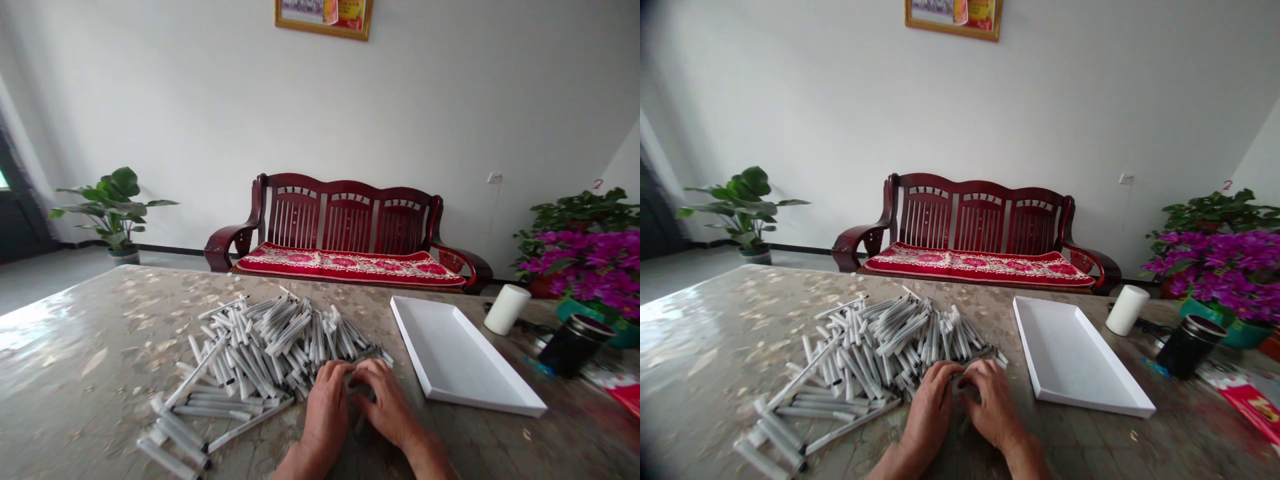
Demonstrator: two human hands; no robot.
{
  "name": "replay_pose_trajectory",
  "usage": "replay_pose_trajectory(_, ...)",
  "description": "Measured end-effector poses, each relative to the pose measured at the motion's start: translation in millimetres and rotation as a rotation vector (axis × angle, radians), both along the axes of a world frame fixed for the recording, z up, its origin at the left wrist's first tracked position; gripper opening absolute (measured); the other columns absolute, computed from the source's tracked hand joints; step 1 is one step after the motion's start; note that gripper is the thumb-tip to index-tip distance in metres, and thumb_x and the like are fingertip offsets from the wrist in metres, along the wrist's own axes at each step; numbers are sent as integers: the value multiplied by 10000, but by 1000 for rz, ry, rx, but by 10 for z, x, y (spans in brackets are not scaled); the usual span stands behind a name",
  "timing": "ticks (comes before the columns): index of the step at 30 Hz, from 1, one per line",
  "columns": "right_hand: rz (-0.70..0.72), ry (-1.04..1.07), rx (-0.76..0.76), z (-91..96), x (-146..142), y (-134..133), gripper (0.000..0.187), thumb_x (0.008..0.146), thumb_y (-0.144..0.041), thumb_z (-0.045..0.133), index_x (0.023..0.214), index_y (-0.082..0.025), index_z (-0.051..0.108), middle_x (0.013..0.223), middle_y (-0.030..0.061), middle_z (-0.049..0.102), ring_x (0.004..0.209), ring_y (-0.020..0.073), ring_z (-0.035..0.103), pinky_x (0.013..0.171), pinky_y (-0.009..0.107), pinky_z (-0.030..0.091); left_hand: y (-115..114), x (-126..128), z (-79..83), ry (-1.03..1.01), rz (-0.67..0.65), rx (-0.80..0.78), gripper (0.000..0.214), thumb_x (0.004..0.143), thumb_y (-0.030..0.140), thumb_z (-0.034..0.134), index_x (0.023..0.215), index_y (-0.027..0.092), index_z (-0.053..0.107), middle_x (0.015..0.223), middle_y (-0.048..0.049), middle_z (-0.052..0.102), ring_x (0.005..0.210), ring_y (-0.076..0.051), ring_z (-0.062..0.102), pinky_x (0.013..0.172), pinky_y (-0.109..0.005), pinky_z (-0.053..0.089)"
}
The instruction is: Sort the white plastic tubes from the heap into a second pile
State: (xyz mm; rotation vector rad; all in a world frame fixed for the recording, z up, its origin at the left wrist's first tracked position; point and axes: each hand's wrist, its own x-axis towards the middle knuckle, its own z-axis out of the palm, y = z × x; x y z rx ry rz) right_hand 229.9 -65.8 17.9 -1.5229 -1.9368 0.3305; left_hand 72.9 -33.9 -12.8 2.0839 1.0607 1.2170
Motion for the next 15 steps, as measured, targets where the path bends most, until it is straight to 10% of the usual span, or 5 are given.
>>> replay_pose_trajectory(15, -355, -427, 76, -297, 526, 336, 135, 865, -120, 588, 840, -228, 664, 940, 48, 677, 964, 233, 580, 886, 332, 421, 152, -226, -75, 716, -15, 294, 308, 963, 305, 513, 1213, 246, 683, 1468, -100, 552, 1447, -341, 369, 1180, -598, 265)
